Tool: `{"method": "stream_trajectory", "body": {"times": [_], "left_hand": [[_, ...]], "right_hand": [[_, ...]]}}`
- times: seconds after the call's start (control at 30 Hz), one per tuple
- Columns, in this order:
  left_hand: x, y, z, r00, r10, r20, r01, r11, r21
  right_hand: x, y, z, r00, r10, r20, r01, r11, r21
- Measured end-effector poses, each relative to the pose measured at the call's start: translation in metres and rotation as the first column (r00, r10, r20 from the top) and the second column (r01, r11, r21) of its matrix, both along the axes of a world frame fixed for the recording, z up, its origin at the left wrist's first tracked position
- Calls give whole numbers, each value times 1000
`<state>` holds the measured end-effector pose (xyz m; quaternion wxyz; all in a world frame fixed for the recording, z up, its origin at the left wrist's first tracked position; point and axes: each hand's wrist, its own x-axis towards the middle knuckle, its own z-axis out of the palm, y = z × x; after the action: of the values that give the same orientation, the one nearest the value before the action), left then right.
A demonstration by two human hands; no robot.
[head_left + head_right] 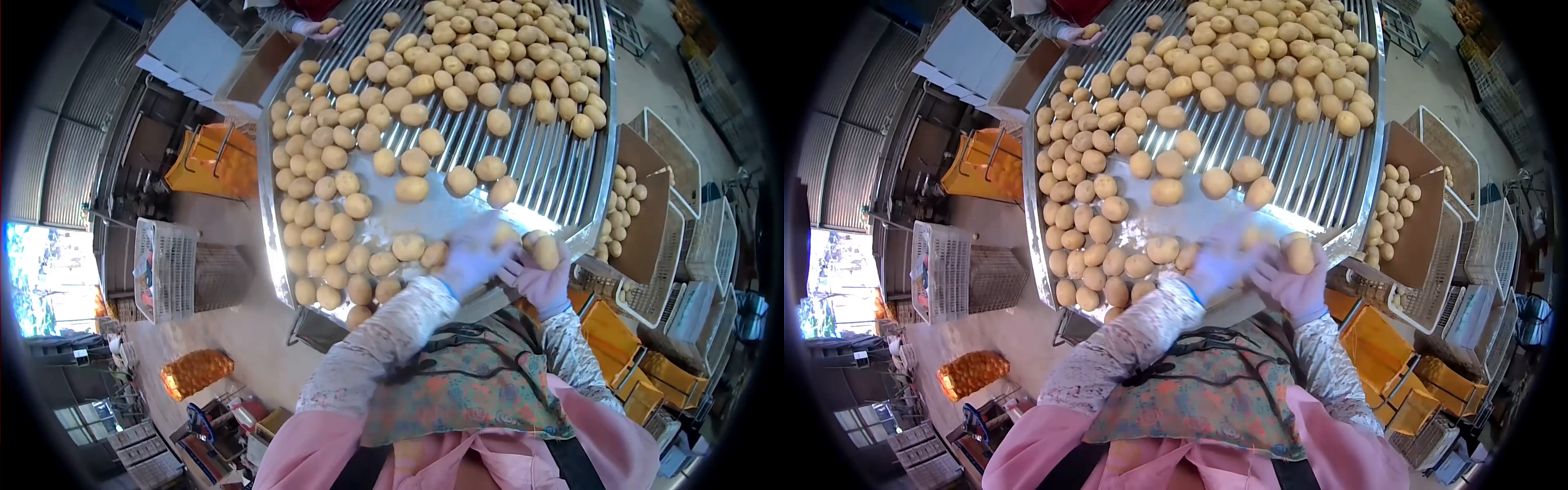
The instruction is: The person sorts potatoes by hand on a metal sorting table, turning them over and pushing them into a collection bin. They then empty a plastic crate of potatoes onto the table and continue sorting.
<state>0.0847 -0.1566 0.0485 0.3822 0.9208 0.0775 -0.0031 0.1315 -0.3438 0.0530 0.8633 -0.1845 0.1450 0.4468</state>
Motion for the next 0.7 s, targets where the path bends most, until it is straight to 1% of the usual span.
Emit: {"method": "stream_trajectory", "body": {"times": [0.03, 0.07, 0.1, 0.13, 0.17, 0.2, 0.23, 0.27, 0.3, 0.33, 0.37, 0.4, 0.43, 0.47, 0.5, 0.53, 0.57, 0.6, 0.63, 0.67, 0.7], "left_hand": [[1, -20, 18, 983, -170, 67, 170, 985, 8], [-3, -27, 24, 985, -162, 68, 162, 987, 2], [-9, -33, 27, 920, -274, 279, 252, 961, 112], [-16, -38, 28, 799, -387, 460, 307, 921, 240], [-31, -30, 14, 827, -340, 448, 262, 938, 229], [-53, -11, -5, 851, -296, 433, 217, 951, 222], [-78, 14, -14, 898, -248, 363, 143, 945, 294], [-106, 45, -17, 935, -196, 294, 78, 926, 370], [-138, 77, -16, 969, -188, 159, 130, 938, 320], [-168, 104, -14, 983, -180, 26, 167, 950, 263], [-196, 119, -12, 977, -212, 11, 197, 927, 320], [-219, 129, -11, 971, -239, -10, 225, 900, 373], [-233, 140, -10, 975, -223, -11, 211, 906, 366], [-242, 151, -10, 999, -46, 2, 40, 884, 465], [-245, 159, -12, 991, 127, 31, -123, 821, 557], [-242, 166, -27, 990, 140, 29, -132, 819, 559], [-234, 173, -52, 984, 171, 39, -141, 637, 758], [-226, 174, -67, 978, 199, 56, -135, 411, 902], [-211, 154, -68, 975, 213, 57, -142, 410, 901], [-184, 123, -65, 897, 422, 133, -338, 458, 822], [-165, 102, -60, 770, 613, 178, -528, 455, 717]], "right_hand": [[4, -8, -9, 1000, 7, -5, -7, 1000, -7], [16, -23, -23, 978, -201, 55, 207, 964, -169], [30, -39, -32, 912, -382, 150, 411, 858, -308], [47, -58, -17, 925, -366, 97, 379, 905, -194], [63, -78, 8, 938, -345, 40, 347, 935, -75], [85, -93, 25, 918, -383, 100, 393, 913, -110], [107, -109, 32, 894, -419, 162, 441, 887, -139], [126, -130, 28, 895, -416, 160, 441, 878, -184], [144, -159, 23, 895, -417, 160, 444, 866, -230], [168, -198, -11, 897, -388, 210, 436, 851, -293], [164, -190, -12, 900, -378, 216, 429, 855, -291], [154, -178, -13, 775, -39, 631, 523, 601, -605], [144, -163, -12, 531, 449, 719, 704, 239, -669], [145, -147, -25, 602, 527, 600, 568, 245, -786], [107, -102, 4, 407, 722, 559, 623, 228, -748], [101, -76, -1, 102, 928, 358, 753, 163, -637], [92, -51, 3, -210, 955, 207, 819, 288, -496], [81, -29, 1, -281, 956, 85, 817, 285, -501], [75, -17, -14, -268, 963, 38, 770, 237, -592], [67, 0, -15, -240, 971, -9, 698, 166, -696], [59, 17, -12, -215, 975, -60, 615, 87, -784]]}}
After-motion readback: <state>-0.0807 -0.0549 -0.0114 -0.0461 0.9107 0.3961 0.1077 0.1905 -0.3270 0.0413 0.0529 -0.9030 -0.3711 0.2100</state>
